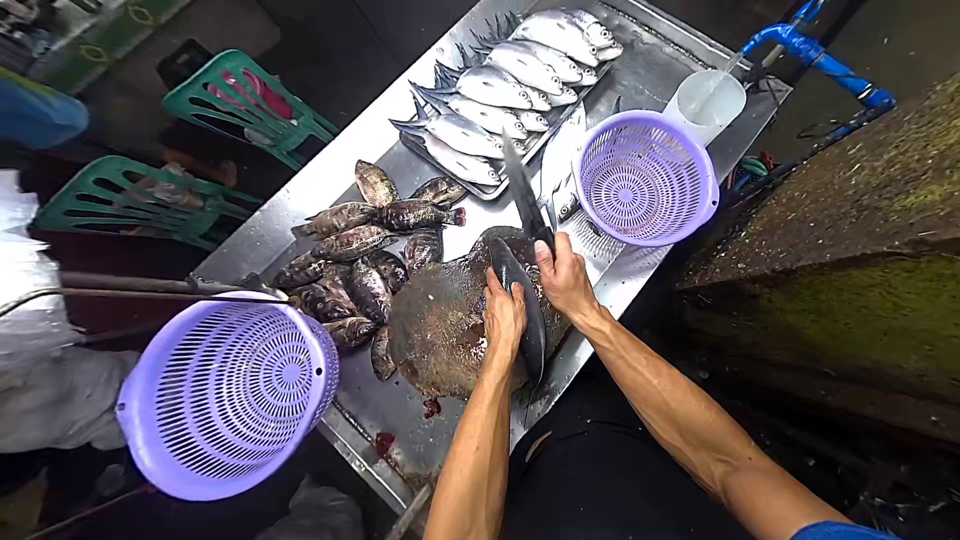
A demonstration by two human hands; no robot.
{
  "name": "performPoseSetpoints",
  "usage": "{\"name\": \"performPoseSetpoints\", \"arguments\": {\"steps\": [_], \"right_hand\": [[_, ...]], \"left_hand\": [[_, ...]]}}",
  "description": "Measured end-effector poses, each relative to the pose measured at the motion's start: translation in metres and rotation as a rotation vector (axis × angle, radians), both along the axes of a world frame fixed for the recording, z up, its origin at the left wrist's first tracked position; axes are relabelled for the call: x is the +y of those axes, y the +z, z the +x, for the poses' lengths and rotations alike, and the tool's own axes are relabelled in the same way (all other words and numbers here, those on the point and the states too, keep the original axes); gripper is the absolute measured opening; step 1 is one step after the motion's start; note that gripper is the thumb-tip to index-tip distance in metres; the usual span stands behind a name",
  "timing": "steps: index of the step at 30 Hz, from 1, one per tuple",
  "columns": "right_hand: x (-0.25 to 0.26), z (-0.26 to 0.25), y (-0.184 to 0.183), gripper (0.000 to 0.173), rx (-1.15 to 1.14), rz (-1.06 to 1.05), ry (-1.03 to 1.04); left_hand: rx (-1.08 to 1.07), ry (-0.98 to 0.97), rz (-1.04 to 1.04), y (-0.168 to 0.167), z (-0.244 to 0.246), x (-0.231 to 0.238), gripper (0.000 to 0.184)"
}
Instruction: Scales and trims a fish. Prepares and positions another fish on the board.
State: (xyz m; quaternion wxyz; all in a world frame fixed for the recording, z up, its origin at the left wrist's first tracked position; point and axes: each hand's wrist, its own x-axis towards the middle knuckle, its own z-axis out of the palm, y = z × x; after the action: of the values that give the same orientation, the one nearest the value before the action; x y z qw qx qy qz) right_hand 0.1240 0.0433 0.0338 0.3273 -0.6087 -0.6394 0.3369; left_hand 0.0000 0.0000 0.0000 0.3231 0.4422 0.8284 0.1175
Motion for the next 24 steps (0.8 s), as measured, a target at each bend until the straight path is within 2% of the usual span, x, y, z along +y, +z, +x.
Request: {"name": "performPoseSetpoints", "arguments": {"steps": [1, 2, 3, 5, 7, 9, 11, 13, 16, 19, 24], "right_hand": [[-0.004, -0.002, -0.008, 0.045, 0.030, 0.104, -0.036], [-0.008, -0.002, -0.021, 0.045, 0.012, 0.113, -0.034], [-0.015, -0.001, -0.032, 0.046, -0.052, -0.017, 0.027], [-0.011, 0.003, -0.038, 0.049, -0.223, -0.448, 0.247], [0.000, 0.010, -0.029, 0.051, -0.262, -0.600, 0.343], [0.000, 0.023, -0.021, 0.051, -0.201, -0.582, 0.323], [-0.013, 0.036, -0.015, 0.047, -0.112, -0.492, 0.251], [-0.033, 0.045, -0.014, 0.045, -0.031, -0.356, 0.198], [-0.061, 0.050, -0.010, 0.045, 0.006, -0.214, 0.193], [-0.078, 0.048, -0.011, 0.050, -0.030, -0.234, 0.269], [-0.073, 0.035, -0.043, 0.056, -0.220, -0.330, 0.338]], "left_hand": [[-0.004, 0.004, -0.005, 0.000, -0.001, -0.001, 0.069], [-0.006, 0.008, -0.009, 0.000, -0.001, -0.001, 0.069], [-0.006, 0.010, -0.012, 0.000, -0.001, -0.002, 0.069], [-0.018, 0.015, -0.006, 0.001, -0.002, 0.000, 0.071], [-0.064, 0.033, -0.012, 0.001, -0.006, -0.003, 0.081], [-0.144, 0.095, -0.027, -0.002, -0.011, -0.011, 0.104], [-0.230, 0.168, -0.010, -0.011, -0.017, -0.018, 0.112], [-0.370, 0.267, 0.102, -0.021, -0.026, -0.018, 0.105], [-0.566, 0.404, 0.241, -0.016, -0.036, -0.002, 0.092], [-0.647, 0.476, 0.239, -0.014, -0.043, 0.012, 0.085], [-0.682, 0.485, 0.192, -0.019, -0.052, 0.017, 0.084]]}}
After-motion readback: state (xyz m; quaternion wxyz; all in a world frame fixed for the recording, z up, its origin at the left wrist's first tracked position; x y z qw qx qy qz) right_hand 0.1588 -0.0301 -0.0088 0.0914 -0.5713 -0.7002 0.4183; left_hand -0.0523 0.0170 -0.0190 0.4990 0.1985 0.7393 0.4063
